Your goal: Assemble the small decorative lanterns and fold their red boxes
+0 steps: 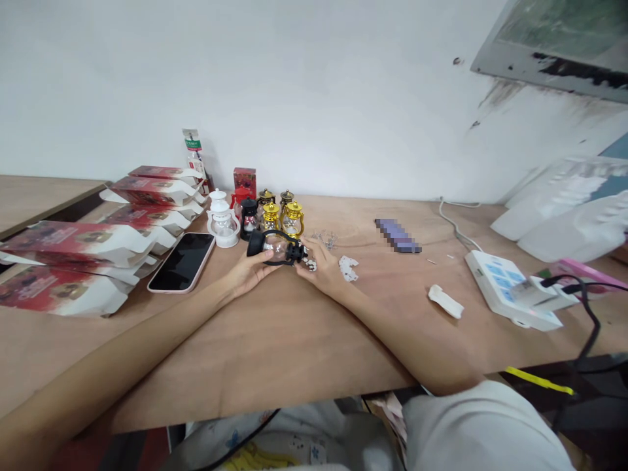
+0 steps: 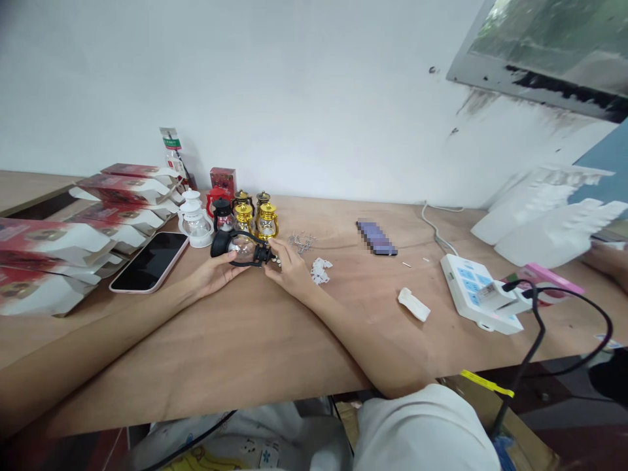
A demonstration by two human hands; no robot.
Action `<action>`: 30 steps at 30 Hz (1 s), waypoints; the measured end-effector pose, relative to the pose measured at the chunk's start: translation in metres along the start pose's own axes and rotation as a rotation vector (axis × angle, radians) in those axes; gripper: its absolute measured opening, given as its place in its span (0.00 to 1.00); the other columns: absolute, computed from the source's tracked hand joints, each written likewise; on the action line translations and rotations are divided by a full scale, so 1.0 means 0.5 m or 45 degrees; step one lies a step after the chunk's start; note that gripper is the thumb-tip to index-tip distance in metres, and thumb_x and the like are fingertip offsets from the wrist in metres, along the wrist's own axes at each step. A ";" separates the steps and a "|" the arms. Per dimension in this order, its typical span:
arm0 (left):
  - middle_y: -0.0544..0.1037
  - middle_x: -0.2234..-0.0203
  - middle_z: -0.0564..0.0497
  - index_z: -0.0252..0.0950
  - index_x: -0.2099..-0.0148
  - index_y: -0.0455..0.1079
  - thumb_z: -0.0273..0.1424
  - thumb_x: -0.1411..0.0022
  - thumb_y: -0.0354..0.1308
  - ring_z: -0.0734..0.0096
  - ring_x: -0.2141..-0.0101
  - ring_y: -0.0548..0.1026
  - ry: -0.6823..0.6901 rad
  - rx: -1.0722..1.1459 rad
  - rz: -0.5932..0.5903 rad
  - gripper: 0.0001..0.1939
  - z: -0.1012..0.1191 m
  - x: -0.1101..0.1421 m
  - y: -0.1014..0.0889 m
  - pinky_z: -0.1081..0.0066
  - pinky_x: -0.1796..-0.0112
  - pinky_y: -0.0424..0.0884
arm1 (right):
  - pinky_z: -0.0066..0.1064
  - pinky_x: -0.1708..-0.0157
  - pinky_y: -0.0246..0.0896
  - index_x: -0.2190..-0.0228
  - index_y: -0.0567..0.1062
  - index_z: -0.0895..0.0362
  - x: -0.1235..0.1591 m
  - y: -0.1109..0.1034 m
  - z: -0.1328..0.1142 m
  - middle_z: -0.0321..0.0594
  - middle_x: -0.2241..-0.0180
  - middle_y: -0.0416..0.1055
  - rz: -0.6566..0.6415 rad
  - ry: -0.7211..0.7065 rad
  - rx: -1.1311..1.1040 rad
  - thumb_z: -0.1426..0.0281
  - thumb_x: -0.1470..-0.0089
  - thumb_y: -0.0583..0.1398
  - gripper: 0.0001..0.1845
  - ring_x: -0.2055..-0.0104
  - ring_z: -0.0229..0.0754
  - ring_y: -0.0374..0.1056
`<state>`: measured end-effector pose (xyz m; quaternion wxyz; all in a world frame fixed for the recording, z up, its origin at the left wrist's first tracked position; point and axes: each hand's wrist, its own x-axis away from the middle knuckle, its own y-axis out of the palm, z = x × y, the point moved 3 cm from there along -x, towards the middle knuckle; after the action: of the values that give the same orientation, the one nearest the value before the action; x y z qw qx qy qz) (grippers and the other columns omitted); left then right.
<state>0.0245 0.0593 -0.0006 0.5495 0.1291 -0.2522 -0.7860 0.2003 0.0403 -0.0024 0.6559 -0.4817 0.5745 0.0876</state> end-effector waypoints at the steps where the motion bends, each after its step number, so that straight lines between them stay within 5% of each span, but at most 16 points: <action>1: 0.79 0.61 0.48 0.34 0.55 0.72 0.22 0.52 0.63 0.63 0.56 0.76 0.001 -0.001 -0.001 0.19 0.000 0.000 0.000 0.64 0.51 0.72 | 0.41 0.49 0.66 0.48 0.62 0.60 -0.001 -0.001 -0.001 0.52 0.53 0.70 0.015 -0.014 -0.001 0.71 0.46 0.56 0.23 0.49 0.46 0.67; 11: 0.80 0.61 0.48 0.35 0.56 0.72 0.24 0.55 0.65 0.63 0.57 0.77 0.032 -0.019 -0.017 0.20 -0.001 -0.001 -0.001 0.65 0.52 0.72 | 0.41 0.50 0.66 0.50 0.63 0.60 -0.002 -0.002 0.000 0.52 0.54 0.69 0.009 0.029 0.003 0.72 0.49 0.58 0.24 0.50 0.48 0.67; 22: 0.78 0.60 0.50 0.35 0.60 0.71 0.28 0.67 0.74 0.58 0.53 0.73 0.551 -0.480 0.158 0.27 -0.003 0.015 0.002 0.59 0.47 0.65 | 0.41 0.52 0.67 0.50 0.61 0.59 0.011 0.018 0.018 0.50 0.55 0.70 -0.043 0.109 0.020 0.72 0.53 0.59 0.27 0.51 0.48 0.69; 30: 0.79 0.61 0.47 0.35 0.57 0.71 0.31 0.65 0.73 0.56 0.53 0.74 0.254 -0.256 -0.061 0.29 -0.002 0.020 0.021 0.58 0.49 0.68 | 0.46 0.47 0.63 0.47 0.59 0.58 0.013 0.015 0.018 0.51 0.51 0.69 -0.032 0.082 0.004 0.72 0.52 0.61 0.30 0.44 0.50 0.63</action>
<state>0.0299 0.0469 0.0052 0.5632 0.1569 -0.1131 -0.8034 0.2037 0.0480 -0.0128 0.6388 -0.4904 0.5895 0.0631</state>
